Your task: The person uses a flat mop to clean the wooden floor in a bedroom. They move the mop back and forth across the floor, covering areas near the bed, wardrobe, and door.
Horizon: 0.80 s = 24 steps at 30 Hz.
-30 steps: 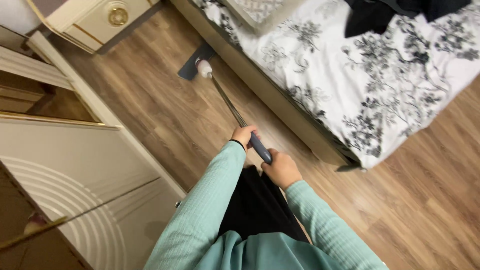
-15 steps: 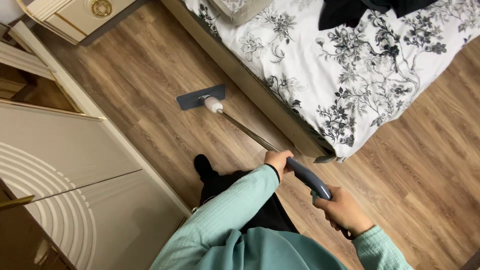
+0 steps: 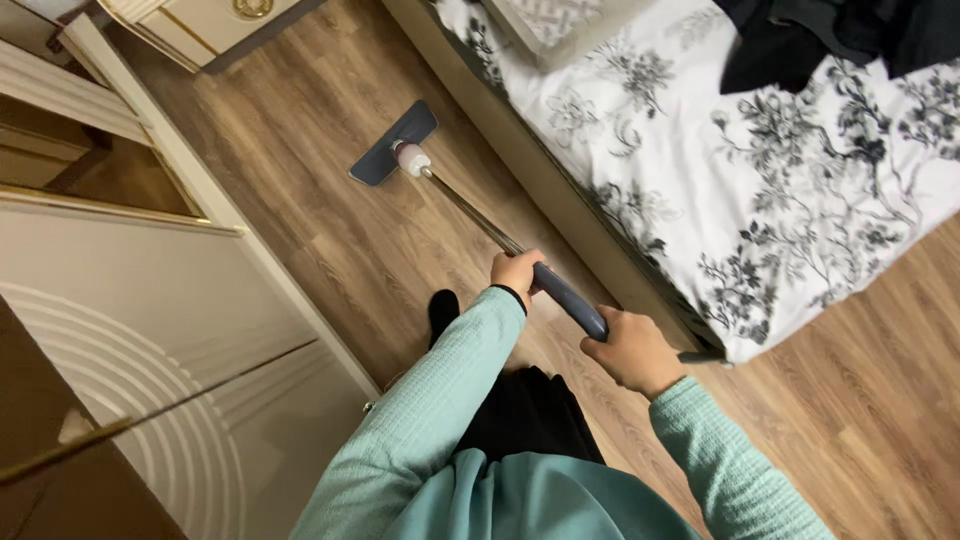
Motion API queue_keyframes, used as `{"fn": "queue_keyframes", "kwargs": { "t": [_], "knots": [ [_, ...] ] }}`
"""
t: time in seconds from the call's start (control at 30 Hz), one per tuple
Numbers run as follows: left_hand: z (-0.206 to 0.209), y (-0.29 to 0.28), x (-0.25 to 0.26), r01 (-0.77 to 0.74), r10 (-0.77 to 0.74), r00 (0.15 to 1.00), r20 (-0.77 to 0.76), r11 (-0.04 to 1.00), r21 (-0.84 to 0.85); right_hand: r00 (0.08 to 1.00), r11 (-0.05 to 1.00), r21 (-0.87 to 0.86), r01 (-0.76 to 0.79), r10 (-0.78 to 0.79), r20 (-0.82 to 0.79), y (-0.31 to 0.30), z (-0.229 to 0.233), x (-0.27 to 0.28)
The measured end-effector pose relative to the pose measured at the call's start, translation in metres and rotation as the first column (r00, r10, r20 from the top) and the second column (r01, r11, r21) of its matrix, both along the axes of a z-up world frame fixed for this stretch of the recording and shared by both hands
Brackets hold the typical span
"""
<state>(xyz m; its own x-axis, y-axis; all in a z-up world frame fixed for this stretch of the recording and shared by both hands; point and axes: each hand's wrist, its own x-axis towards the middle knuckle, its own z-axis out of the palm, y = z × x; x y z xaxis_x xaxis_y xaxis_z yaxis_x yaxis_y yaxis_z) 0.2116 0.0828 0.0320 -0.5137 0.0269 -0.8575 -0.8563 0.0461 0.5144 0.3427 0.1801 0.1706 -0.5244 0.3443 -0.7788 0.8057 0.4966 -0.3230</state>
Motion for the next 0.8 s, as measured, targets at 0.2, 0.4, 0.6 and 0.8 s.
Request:
{"fn": "queue_keyframes", "kwargs": {
  "t": [0.2, 0.4, 0.6, 0.8],
  "knots": [
    [0.027, -0.006, -0.051, 0.037, -0.035, 0.997, 0.072, 0.999, -0.024, 0.935, 0.894, 0.275, -0.354, 0.341, 0.095, -0.022, 0.049, -0.057],
    [0.052, -0.013, -0.088, 0.037, -0.029, 0.996, 0.081, 0.994, -0.100, 0.969, 0.957, 0.169, -0.235, 0.218, 0.117, -0.041, 0.087, -0.104],
    [0.059, -0.032, -0.150, 0.024, -0.019, 0.998, 0.060, 0.996, -0.081, 0.957, 0.938, 0.202, -0.283, 0.260, 0.131, -0.045, 0.081, -0.166],
    [-0.038, -0.044, -0.213, -0.038, 0.031, 0.999, -0.032, 0.973, -0.230, 0.952, 0.937, 0.170, -0.305, 0.306, 0.021, -0.069, 0.051, -0.230]
  ]
}}
